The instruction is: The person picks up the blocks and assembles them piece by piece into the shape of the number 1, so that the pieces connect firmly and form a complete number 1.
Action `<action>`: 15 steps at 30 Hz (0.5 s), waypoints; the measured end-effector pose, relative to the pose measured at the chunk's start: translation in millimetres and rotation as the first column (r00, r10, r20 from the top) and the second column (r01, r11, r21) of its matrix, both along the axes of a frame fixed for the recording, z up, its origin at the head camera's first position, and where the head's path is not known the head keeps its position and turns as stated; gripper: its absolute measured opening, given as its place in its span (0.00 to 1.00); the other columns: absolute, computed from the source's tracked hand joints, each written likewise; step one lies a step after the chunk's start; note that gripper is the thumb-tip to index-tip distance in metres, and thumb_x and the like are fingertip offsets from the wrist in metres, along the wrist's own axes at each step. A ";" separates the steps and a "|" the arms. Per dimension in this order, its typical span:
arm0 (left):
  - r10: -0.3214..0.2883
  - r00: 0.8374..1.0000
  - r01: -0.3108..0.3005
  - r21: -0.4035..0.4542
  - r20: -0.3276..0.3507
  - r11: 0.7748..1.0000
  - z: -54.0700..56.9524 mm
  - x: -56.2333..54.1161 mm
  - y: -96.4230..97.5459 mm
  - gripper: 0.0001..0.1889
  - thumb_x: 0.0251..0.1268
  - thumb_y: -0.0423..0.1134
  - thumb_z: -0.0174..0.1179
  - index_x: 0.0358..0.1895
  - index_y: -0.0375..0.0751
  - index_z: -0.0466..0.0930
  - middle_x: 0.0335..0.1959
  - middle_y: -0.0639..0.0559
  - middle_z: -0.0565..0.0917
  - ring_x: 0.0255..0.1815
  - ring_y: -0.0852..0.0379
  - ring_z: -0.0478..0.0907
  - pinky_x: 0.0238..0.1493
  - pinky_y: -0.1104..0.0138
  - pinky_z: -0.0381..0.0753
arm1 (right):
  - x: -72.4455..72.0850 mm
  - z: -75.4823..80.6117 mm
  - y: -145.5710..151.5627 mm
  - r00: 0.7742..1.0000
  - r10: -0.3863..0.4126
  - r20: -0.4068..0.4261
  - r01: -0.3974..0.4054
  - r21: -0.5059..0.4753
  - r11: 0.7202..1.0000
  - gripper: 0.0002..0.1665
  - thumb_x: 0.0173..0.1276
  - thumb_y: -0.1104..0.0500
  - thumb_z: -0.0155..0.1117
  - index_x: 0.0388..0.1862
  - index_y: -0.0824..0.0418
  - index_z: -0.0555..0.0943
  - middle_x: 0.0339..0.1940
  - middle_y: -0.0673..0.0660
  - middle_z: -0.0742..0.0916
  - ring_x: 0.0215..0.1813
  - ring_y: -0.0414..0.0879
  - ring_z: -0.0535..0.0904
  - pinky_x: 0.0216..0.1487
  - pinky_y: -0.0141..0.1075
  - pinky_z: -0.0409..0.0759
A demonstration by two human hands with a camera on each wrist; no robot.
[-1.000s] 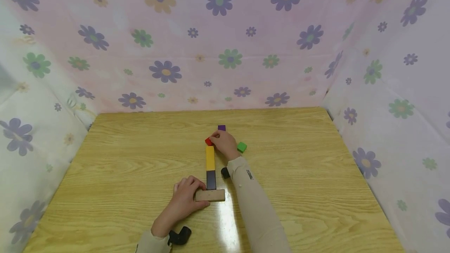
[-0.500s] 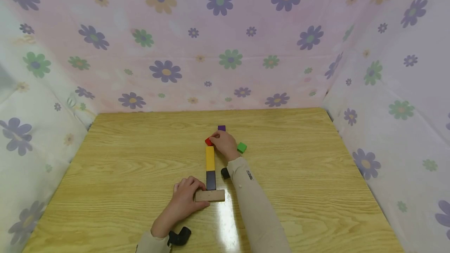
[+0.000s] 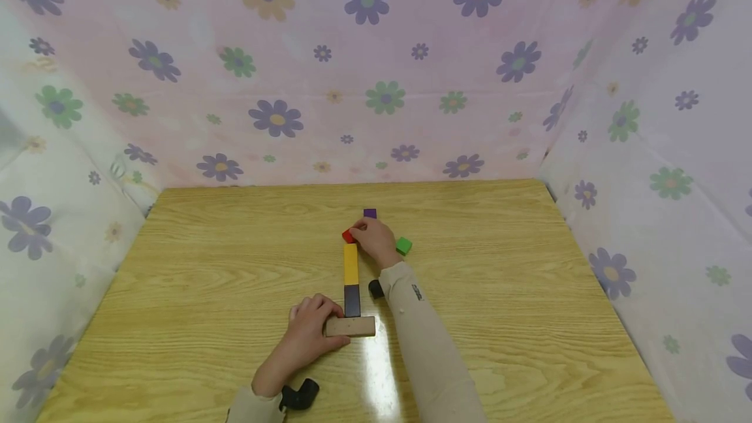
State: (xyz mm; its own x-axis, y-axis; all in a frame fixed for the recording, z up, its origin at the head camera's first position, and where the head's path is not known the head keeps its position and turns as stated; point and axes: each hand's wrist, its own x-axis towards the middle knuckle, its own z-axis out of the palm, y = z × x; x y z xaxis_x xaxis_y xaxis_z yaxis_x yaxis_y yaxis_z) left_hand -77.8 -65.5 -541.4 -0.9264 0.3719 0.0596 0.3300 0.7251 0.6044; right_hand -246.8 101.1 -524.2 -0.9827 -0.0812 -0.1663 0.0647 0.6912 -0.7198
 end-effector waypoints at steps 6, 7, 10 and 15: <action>-0.006 1.000 0.006 0.002 0.010 1.000 1.4 0.5 -0.5 0.18 0.42 0.56 0.66 0.36 0.58 0.73 0.35 0.63 0.67 0.35 0.60 0.60 0.43 0.54 0.54 | 2.4 0.6 -0.2 1.000 -0.009 -0.003 0.009 -0.002 1.000 0.14 0.62 0.47 0.57 0.40 0.52 0.79 0.37 0.50 0.82 0.36 0.45 0.75 0.39 0.38 0.70; -0.005 1.000 0.005 0.005 0.014 1.000 1.7 0.5 -0.5 0.18 0.42 0.57 0.66 0.36 0.58 0.73 0.35 0.63 0.67 0.35 0.60 0.60 0.44 0.54 0.54 | 2.9 0.7 -0.3 1.000 -0.011 -0.001 0.011 -0.001 1.000 0.14 0.62 0.46 0.57 0.40 0.52 0.79 0.37 0.50 0.82 0.36 0.45 0.74 0.38 0.38 0.70; -0.005 1.000 0.005 0.013 0.022 1.000 1.7 -0.1 -0.6 0.18 0.42 0.58 0.66 0.36 0.59 0.73 0.35 0.63 0.67 0.35 0.60 0.60 0.43 0.54 0.54 | 4.2 1.6 -1.0 1.000 -0.013 0.006 0.013 0.001 1.000 0.14 0.61 0.46 0.57 0.40 0.52 0.79 0.35 0.49 0.82 0.31 0.45 0.74 0.35 0.37 0.70; -0.005 1.000 0.005 0.020 0.017 1.000 0.0 -1.2 -0.7 0.19 0.42 0.59 0.65 0.36 0.59 0.73 0.35 0.63 0.68 0.35 0.61 0.60 0.44 0.54 0.54 | 5.3 2.0 -1.7 1.000 -0.019 0.006 0.019 -0.001 1.000 0.14 0.61 0.46 0.57 0.40 0.53 0.78 0.32 0.49 0.81 0.26 0.45 0.74 0.30 0.36 0.70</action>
